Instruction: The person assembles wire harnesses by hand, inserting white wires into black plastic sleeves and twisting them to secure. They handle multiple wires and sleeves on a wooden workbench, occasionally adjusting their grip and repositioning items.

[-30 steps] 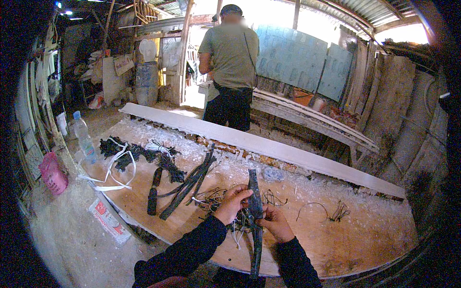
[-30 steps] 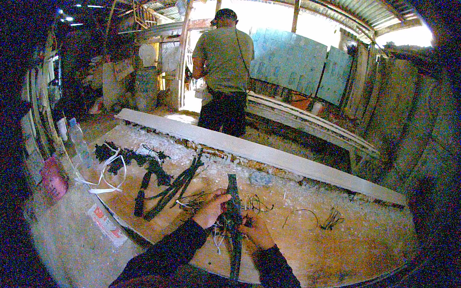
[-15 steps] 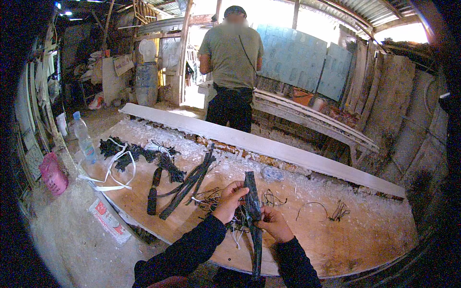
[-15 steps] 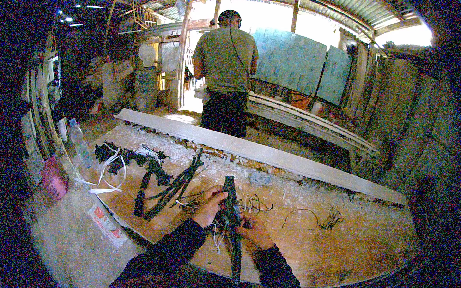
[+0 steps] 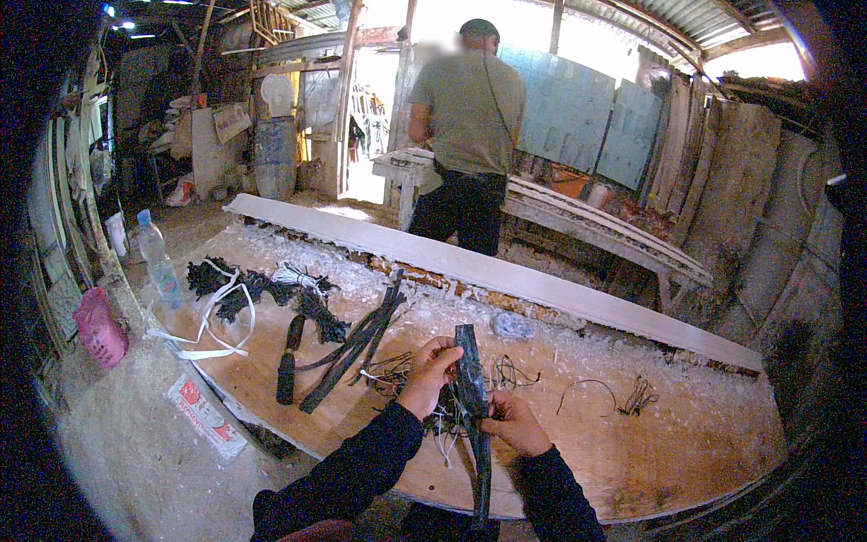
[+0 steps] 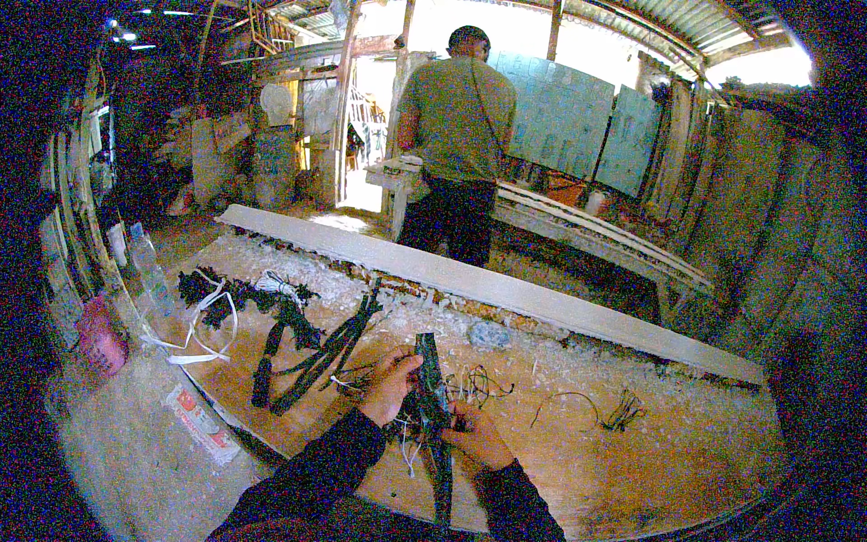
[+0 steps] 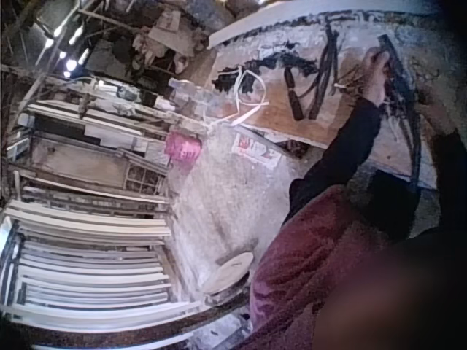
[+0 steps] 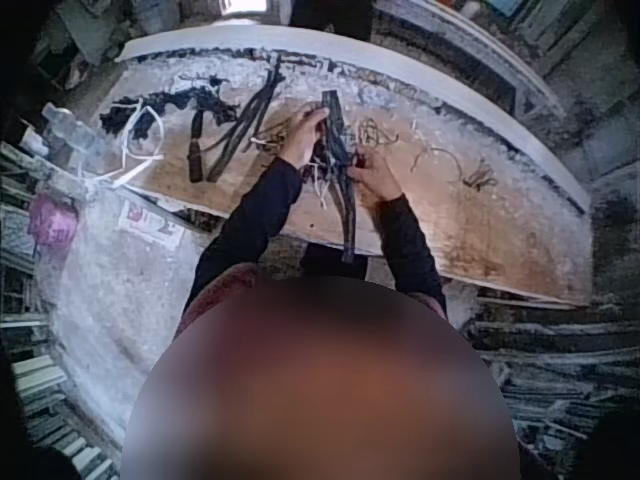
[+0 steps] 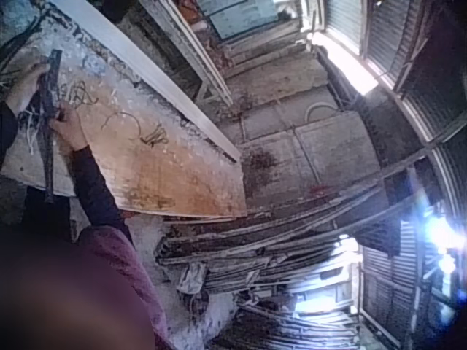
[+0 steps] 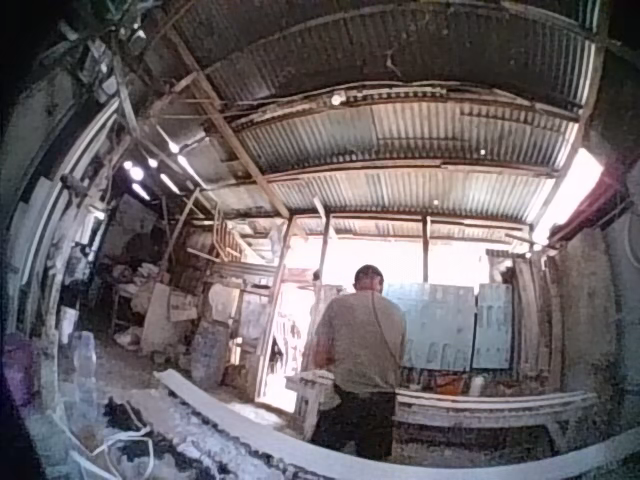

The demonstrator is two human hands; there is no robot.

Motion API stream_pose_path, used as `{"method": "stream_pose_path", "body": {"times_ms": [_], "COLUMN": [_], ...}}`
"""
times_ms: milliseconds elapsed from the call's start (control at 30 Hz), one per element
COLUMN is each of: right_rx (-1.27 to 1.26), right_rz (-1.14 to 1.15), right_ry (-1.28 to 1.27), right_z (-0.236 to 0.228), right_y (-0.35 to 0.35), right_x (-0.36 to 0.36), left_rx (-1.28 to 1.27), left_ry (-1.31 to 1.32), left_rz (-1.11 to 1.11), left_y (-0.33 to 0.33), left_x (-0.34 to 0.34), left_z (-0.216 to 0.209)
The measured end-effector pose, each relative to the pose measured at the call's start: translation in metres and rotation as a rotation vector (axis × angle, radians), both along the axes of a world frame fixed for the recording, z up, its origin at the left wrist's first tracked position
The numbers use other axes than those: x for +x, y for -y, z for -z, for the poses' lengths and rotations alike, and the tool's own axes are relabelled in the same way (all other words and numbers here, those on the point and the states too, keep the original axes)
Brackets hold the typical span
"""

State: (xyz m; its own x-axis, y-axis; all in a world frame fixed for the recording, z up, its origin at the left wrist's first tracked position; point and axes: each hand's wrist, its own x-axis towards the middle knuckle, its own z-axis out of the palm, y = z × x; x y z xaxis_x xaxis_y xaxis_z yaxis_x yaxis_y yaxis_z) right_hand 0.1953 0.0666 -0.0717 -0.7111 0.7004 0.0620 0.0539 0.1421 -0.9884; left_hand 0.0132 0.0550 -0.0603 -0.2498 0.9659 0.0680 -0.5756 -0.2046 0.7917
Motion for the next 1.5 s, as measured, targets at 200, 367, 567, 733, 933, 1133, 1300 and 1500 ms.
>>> {"method": "stream_pose_path", "body": {"times_ms": [200,367,567,733,933,1133,1300,1500], "right_rx": [-0.015,-0.041,-0.015,-0.032,-0.04,-0.069,-0.087,-0.038], "right_rz": [0.031,0.037,0.077,0.081,0.102,0.175,0.241,0.373], "right_ry": [0.045,-0.064,-0.049,-0.061,-0.043,-0.192,-0.276,-0.338], "right_z": [-0.001,-0.002,0.003,0.004,0.008,0.001,-0.009,-0.014], "right_y": [0.001,0.002,-0.004,-0.003,-0.007,-0.008,-0.006,-0.003], "right_x": [0.0,0.002,0.003,0.004,0.003,0.002,0.002,-0.002], "left_rx": [0.002,-0.006,0.082,0.047,0.03,0.074,0.099,0.048], "left_ry": [-0.06,-0.287,-0.208,-0.131,-0.141,-0.353,-0.479,-0.51], "left_rz": [-0.041,-0.175,-0.25,-0.19,-0.074,0.191,0.322,0.491], "left_y": [0.001,0.002,0.002,0.007,0.005,0.005,0.008,0.009], "left_x": [0.0,0.001,0.005,0.005,0.003,0.008,0.01,0.017], "left_z": [-0.001,0.001,-0.006,-0.01,-0.009,-0.006,-0.005,0.0]}}
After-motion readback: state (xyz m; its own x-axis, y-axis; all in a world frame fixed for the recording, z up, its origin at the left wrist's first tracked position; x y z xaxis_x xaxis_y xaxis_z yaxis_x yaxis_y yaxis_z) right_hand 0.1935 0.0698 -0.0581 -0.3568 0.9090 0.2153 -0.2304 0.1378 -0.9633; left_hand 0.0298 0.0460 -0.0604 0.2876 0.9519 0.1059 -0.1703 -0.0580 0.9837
